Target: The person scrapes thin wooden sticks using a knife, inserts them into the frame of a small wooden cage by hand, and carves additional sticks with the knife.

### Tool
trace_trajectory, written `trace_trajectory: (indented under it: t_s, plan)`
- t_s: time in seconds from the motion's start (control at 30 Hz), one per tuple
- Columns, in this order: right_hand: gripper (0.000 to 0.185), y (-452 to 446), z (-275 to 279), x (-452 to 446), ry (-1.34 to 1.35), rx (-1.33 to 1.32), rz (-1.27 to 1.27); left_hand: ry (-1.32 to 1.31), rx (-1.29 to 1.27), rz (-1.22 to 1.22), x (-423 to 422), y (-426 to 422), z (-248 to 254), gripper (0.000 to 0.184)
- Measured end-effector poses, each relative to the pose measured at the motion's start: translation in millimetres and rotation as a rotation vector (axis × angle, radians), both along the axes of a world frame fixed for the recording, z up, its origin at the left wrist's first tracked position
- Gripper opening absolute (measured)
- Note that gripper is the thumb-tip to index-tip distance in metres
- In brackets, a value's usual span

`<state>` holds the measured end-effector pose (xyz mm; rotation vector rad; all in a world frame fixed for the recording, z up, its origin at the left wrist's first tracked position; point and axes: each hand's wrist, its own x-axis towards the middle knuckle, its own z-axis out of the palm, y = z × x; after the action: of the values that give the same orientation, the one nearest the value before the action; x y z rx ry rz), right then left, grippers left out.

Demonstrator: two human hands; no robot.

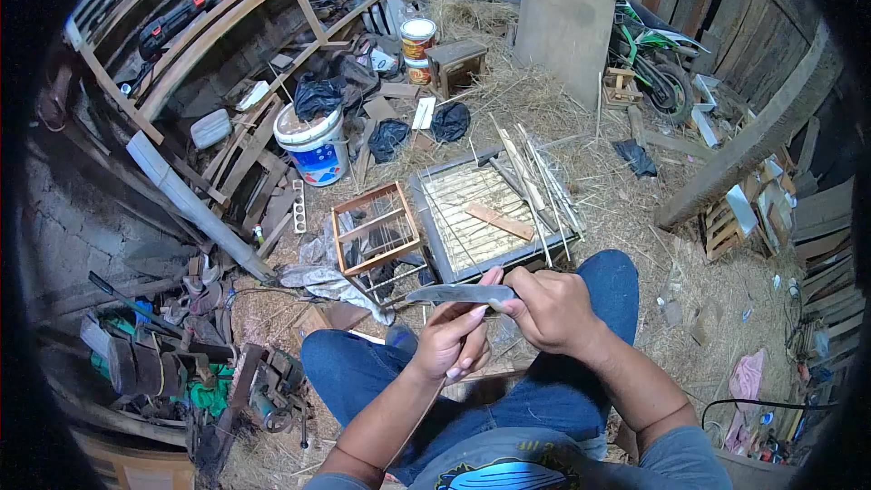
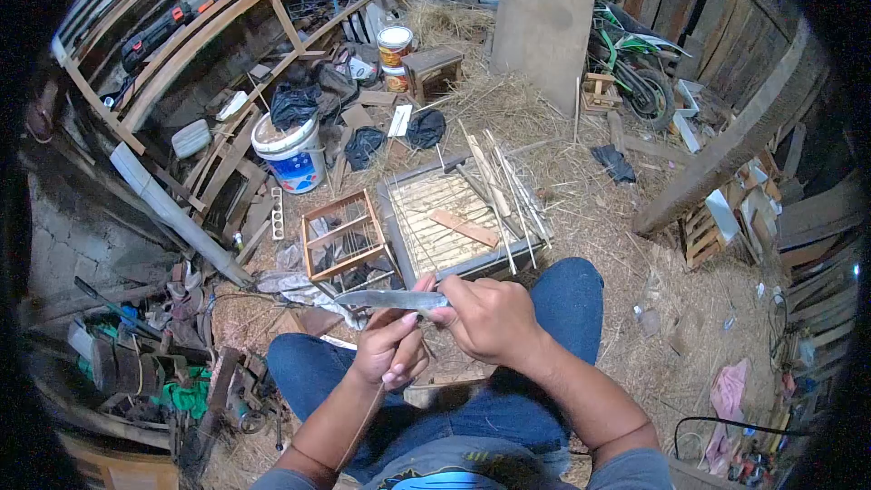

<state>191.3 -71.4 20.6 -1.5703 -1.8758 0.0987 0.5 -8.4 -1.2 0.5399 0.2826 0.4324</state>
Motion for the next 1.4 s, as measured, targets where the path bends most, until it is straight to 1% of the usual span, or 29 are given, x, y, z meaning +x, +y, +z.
trace_trajectory:
  t_s: [0.03,0.07,0.1,0.13,0.17,0.23,0.27,0.3,0.37,0.4,0.43,0.5,0.57,0.63,0.7,0.73,0.8,0.83,0.9,0.93,0.97,1.03,1.07,1.1,1.13,1.2,1.23,1.33,1.4]
  plan:
    - [0.018,1,0,1,0.001,0.001,0.002,0.025,0.029,-0.001,-1,0,0,0.050]
    - [0.017,2,-1,6,-0.032,-0.013,-0.072,0.027,0.029,0.002,-2,0,-1,0.050]
    - [0.016,3,-2,11,-0.063,-0.029,-0.149,0.035,0.094,-0.010,-3,1,-2,0.049]
    - [0.018,8,-8,23,0.005,-0.020,-0.168,0.042,0.159,-0.024,-4,1,-3,0.048]
    - [0.018,9,-8,29,0.005,-0.019,-0.169,0.041,0.161,-0.025,-4,1,-3,0.048]
    - [0.024,9,-3,32,0.345,-0.120,-0.172,0.041,0.216,-0.001,-4,-1,-3,0.047]
    - [0.025,8,1,27,0.609,-0.131,-0.080,0.041,0.211,0.001,-4,-2,-2,0.047]
    - [0.025,9,5,22,0.609,-0.133,-0.083,0.088,0.223,-0.003,-3,-1,1,0.046]
    - [0.023,11,10,13,0.953,-0.299,0.031,0.136,0.233,-0.012,-1,-2,3,0.046]
    - [0.020,16,11,8,1.001,-0.235,0.083,0.175,0.293,0.010,1,-4,3,0.045]
    - [0.020,18,10,9,1.002,-0.234,0.081,0.214,0.354,0.033,2,-5,3,0.045]
    - [0.018,22,9,10,1.089,-0.294,0.104,0.256,0.349,0.061,3,-8,8,0.044]
    - [0.018,27,6,11,1.059,-0.238,0.098,0.297,0.344,0.092,2,-9,10,0.042]
    - [0.017,30,8,14,1.027,-0.182,0.088,0.310,0.392,0.133,1,-8,8,0.039]
    - [0.015,30,11,17,1.159,-0.312,0.067,0.322,0.402,0.141,2,-8,9,0.038]
    - [0.015,31,11,17,1.158,-0.312,0.068,0.335,0.411,0.150,2,-8,10,0.036]
    - [0.022,34,9,17,1.176,-0.340,0.093,0.318,0.396,0.169,2,-7,8,0.037]
    - [0.022,33,11,16,1.175,-0.338,0.093,0.301,0.381,0.187,3,-6,7,0.037]
    - [0.023,29,17,10,0.983,-0.031,0.017,0.279,0.371,0.208,2,-4,3,0.037]
    - [0.025,23,29,8,0.753,0.030,-0.022,0.259,0.359,0.230,2,-3,3,0.037]
    - [0.025,18,26,8,0.753,0.031,-0.016,0.260,0.361,0.236,1,-2,3,0.037]
    - [0.028,5,19,5,0.169,-0.022,-0.069,0.171,0.312,0.220,0,0,3,0.038]
    - [0.025,1,18,1,0.072,0.019,-0.054,0.171,0.312,0.220,-1,0,2,0.038]
    - [0.025,-1,16,-1,0.072,0.019,-0.056,0.129,0.298,0.205,-1,1,2,0.038]
    - [0.023,-2,14,-3,0.008,0.039,-0.036,0.087,0.283,0.189,-1,2,1,0.039]
    - [0.022,-1,8,-1,-0.070,0.076,-0.019,0.111,0.267,0.183,-1,1,2,0.040]
    - [0.022,0,9,2,-0.068,0.076,-0.019,0.136,0.252,0.181,-2,1,3,0.040]
    - [0.022,8,11,20,-0.045,0.098,-0.184,0.085,0.201,0.150,-7,-1,3,0.040]
    - [0.022,5,20,17,-0.017,0.075,-0.139,0.122,0.204,0.173,-4,0,5,0.042]
